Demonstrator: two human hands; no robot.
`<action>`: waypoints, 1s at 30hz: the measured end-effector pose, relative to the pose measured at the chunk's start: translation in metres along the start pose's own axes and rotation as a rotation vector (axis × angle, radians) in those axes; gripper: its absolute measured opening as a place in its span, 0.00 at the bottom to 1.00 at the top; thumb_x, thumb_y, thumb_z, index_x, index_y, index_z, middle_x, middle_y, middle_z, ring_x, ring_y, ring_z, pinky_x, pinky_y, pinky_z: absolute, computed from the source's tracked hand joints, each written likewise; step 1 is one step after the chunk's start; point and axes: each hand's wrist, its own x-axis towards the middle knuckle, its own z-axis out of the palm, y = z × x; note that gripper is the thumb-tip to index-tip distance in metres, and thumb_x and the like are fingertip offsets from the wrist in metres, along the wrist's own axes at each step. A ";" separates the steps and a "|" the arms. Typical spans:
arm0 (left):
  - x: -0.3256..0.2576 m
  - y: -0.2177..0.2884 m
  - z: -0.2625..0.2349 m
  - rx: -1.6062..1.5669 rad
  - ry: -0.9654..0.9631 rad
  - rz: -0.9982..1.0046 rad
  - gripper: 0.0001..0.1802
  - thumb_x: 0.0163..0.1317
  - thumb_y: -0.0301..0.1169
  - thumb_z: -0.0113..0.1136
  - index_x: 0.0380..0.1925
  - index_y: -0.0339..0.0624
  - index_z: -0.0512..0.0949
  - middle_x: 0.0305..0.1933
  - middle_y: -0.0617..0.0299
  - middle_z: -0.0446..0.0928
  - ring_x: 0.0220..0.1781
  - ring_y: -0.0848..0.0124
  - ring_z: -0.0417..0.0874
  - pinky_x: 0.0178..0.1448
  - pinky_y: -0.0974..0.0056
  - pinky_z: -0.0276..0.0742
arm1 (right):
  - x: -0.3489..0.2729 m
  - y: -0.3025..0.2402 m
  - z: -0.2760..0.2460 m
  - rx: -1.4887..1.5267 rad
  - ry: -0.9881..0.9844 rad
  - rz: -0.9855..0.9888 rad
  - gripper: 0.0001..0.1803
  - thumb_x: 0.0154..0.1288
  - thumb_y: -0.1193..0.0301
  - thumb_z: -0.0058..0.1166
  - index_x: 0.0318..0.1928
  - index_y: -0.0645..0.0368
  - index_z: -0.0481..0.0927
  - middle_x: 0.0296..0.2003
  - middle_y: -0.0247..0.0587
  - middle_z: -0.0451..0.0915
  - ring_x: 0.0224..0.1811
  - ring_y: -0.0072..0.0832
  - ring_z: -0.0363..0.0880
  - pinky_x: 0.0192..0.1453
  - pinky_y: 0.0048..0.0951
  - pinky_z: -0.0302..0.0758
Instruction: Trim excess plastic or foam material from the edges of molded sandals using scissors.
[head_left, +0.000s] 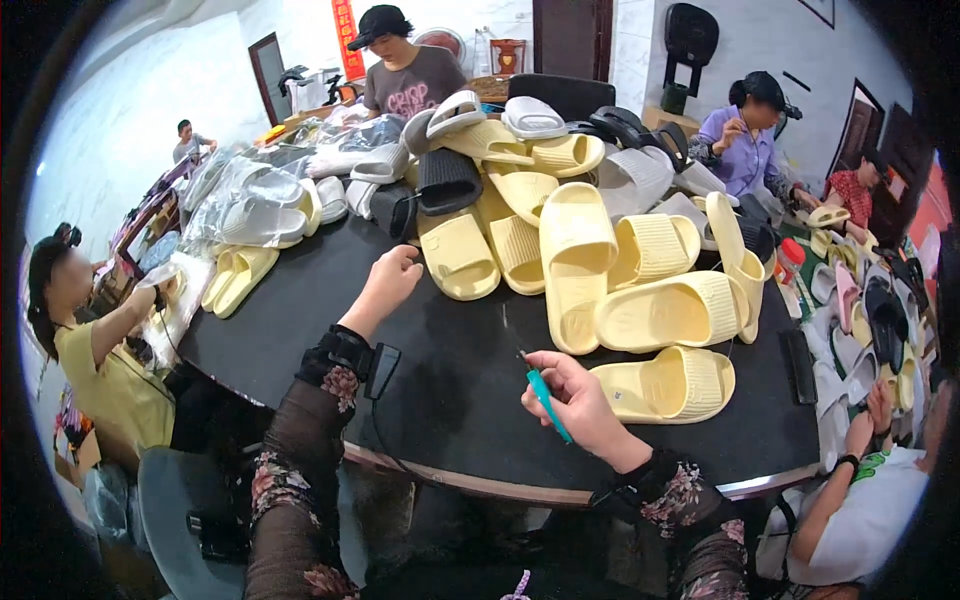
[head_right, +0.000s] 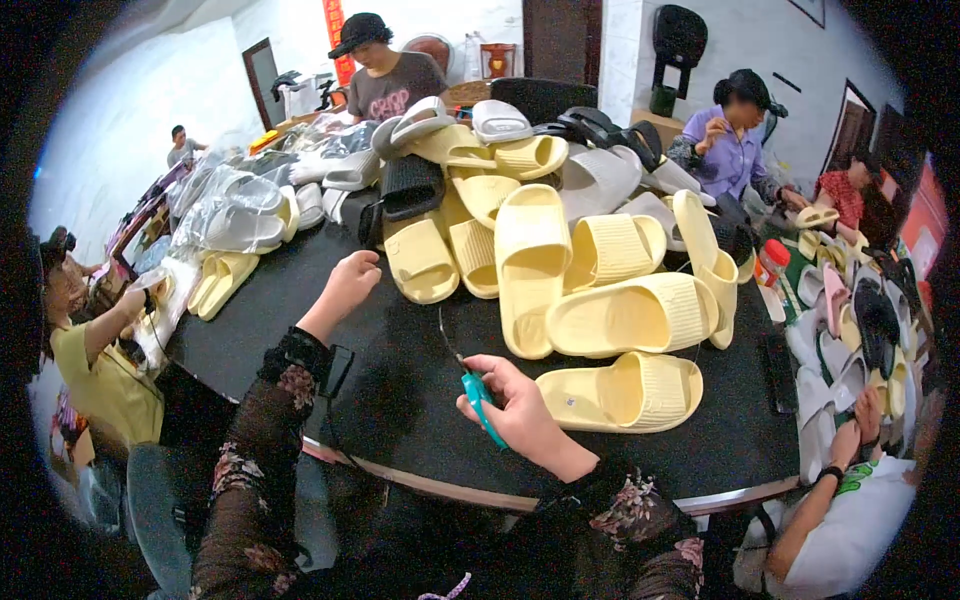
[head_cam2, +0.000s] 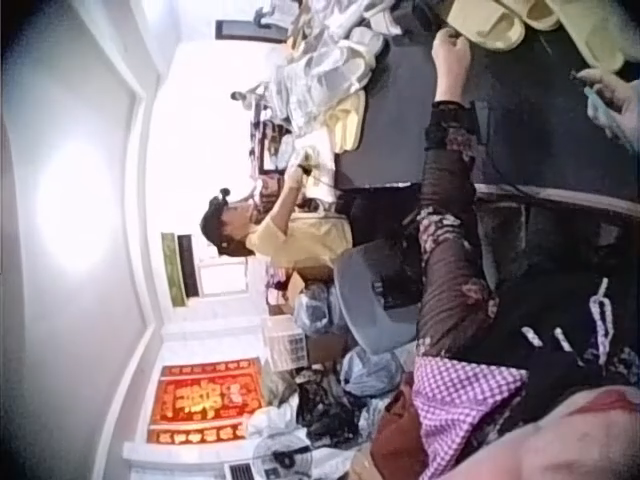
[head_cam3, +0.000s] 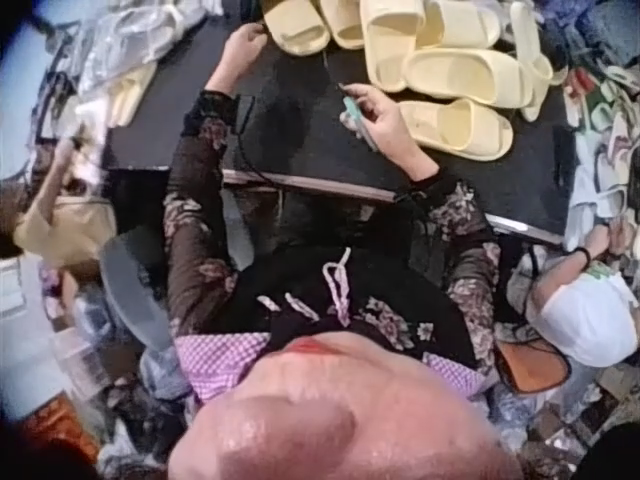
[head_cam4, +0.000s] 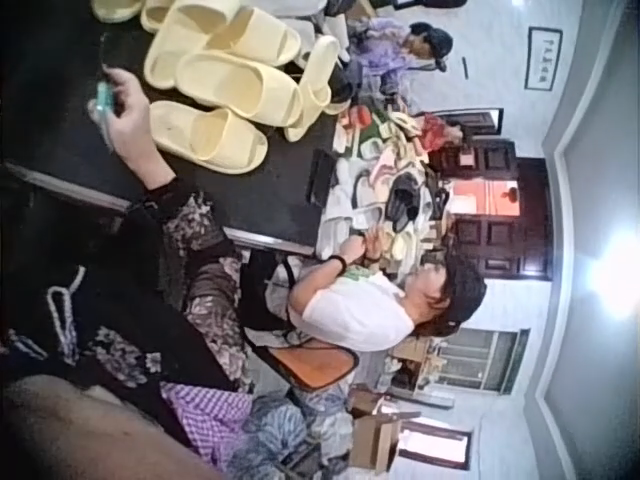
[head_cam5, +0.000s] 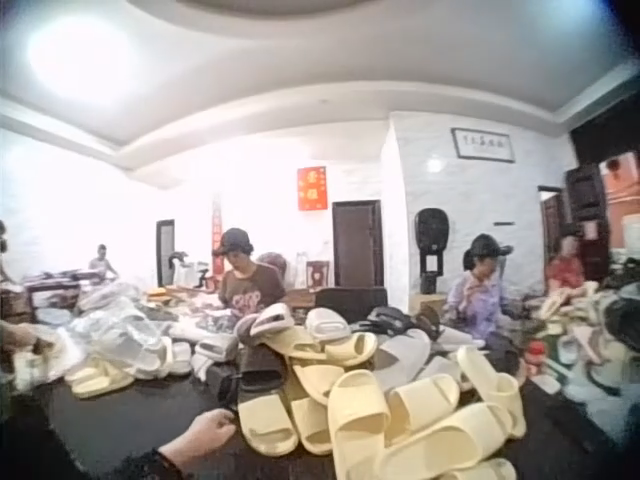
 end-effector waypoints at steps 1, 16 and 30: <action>0.006 -0.002 0.004 0.040 0.030 0.012 0.19 0.55 0.30 0.54 0.46 0.31 0.72 0.39 0.48 0.79 0.42 0.62 0.81 0.47 0.63 0.74 | -0.001 0.001 0.000 0.025 -0.004 0.032 0.24 0.58 0.77 0.58 0.54 0.63 0.66 0.30 0.29 0.72 0.28 0.11 0.70 0.30 0.14 0.69; 0.069 -0.012 0.049 0.010 0.147 0.053 0.17 0.54 0.31 0.49 0.41 0.33 0.76 0.40 0.42 0.78 0.47 0.52 0.78 0.50 0.58 0.72 | -0.001 0.017 -0.011 -0.094 0.036 -0.089 0.23 0.58 0.75 0.58 0.54 0.61 0.68 0.30 0.28 0.72 0.31 0.11 0.68 0.36 0.16 0.68; 0.000 0.066 0.026 0.034 -0.548 0.143 0.13 0.57 0.32 0.53 0.28 0.29 0.75 0.21 0.65 0.73 0.28 0.78 0.72 0.32 0.69 0.69 | -0.003 0.018 -0.014 -0.037 0.143 -0.205 0.23 0.58 0.74 0.59 0.53 0.63 0.68 0.31 0.28 0.73 0.33 0.11 0.69 0.37 0.16 0.68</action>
